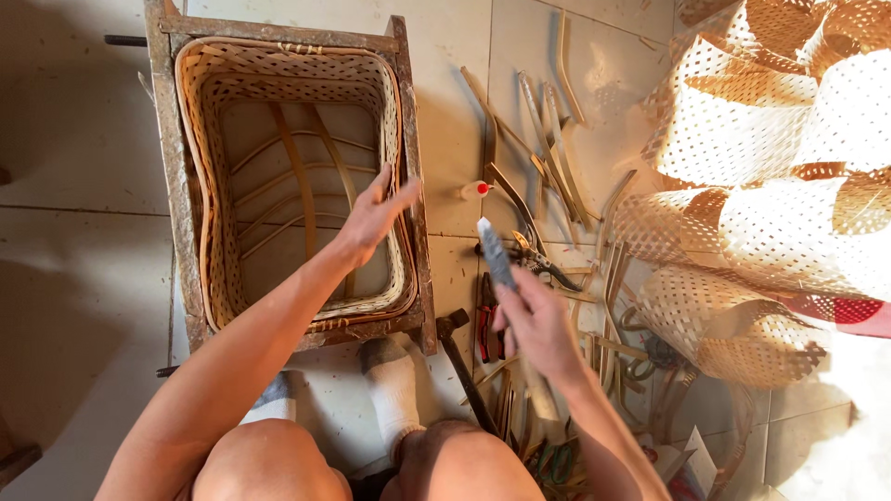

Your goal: The person applies glue to the rim of a rectangular basket frame, then uses a hammer to secure the woven edge. They insert a long flexible strip into the basket's rim and hammer it into place.

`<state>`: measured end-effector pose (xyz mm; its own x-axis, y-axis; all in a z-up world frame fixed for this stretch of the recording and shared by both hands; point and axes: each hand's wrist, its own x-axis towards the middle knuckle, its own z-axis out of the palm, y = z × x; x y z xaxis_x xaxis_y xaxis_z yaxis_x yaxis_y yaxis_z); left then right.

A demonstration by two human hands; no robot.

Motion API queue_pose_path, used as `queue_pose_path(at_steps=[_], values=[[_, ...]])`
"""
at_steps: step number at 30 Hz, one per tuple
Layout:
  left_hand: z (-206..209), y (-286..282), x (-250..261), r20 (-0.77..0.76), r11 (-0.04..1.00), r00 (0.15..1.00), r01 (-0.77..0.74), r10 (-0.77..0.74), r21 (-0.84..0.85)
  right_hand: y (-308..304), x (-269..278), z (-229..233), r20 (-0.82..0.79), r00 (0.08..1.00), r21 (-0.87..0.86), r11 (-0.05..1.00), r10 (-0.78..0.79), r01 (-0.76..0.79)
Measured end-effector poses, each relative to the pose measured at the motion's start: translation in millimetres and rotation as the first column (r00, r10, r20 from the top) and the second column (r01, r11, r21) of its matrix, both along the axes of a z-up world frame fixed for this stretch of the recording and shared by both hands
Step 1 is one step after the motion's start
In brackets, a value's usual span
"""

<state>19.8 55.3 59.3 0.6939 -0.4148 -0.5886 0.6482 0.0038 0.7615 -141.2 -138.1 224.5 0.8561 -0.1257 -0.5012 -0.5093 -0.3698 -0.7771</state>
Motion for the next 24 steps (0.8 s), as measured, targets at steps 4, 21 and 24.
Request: queue_pose_path(at_steps=[4,21,24], values=[[-16.2,1.9,12.1,-0.03,0.991,0.992,-0.127,0.126,-0.036,27.3,-8.7,-8.8,-0.139,0.99,-0.024,0.999,0.027,-0.03],[-32.3,12.5,21.5,0.19,0.998,0.981,0.034,-0.042,0.045,62.5,32.3,5.6,-0.326,0.83,-0.384,0.738,0.453,-0.554],[-32.9,11.4,20.7,0.184,0.999,0.982,0.028,-0.032,0.025,72.5,50.1,11.4,-0.433,0.77,-0.376,0.683,0.468,-0.626]])
